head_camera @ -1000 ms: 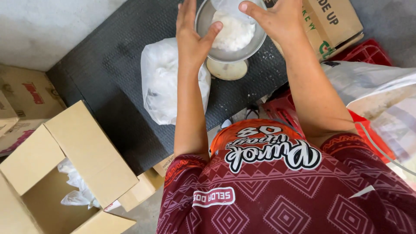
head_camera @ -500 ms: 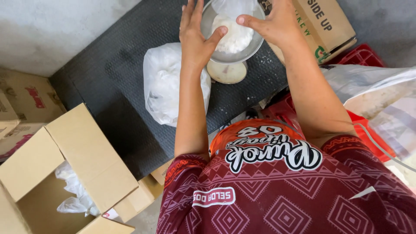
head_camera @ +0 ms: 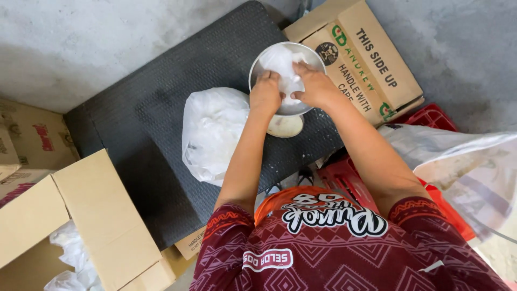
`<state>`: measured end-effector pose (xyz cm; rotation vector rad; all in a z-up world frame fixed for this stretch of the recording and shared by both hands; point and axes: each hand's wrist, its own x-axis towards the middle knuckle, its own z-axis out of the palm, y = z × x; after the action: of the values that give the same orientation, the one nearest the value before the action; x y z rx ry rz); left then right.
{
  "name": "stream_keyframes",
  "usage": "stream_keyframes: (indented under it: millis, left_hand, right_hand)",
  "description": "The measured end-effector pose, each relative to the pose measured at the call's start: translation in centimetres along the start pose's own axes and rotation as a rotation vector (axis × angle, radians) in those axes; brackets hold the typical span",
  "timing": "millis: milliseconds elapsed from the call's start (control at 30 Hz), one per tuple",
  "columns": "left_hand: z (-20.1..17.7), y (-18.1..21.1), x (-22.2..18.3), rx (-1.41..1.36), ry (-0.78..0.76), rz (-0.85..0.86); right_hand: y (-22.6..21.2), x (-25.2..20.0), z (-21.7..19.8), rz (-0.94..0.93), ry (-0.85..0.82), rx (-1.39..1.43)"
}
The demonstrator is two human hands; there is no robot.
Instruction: Scooping white flakes into plastic bags, weighing them on a scale, and packing the bagged items into a cardboard box.
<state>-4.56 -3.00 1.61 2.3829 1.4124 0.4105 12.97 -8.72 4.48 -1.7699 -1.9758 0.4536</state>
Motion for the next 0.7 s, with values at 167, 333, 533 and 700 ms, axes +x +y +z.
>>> stream_keyframes:
  millis: [167, 333, 533, 700]
  left_hand:
    - [1.1, -0.5, 0.7, -0.039, 0.264, 0.083]
    - [-0.6, 0.4, -0.6, -0.227, 0.420, 0.086]
    - [-4.8, 1.9, -4.8, -0.489, 0.658, 0.078]
    - [-9.4, 2.7, -11.3, -0.661, 0.814, 0.056]
  right_hand:
    - [-0.1, 0.9, 1.3, 0.041, 0.080, -0.054]
    - [0.8, 1.2, 1.8, 0.095, 0.222, 0.005]
    - [-3.0, 0.1, -0.2, -0.033, 0.397, 0.240]
    - [-9.2, -2.3, -1.9, -0.136, 0.317, 0.817]
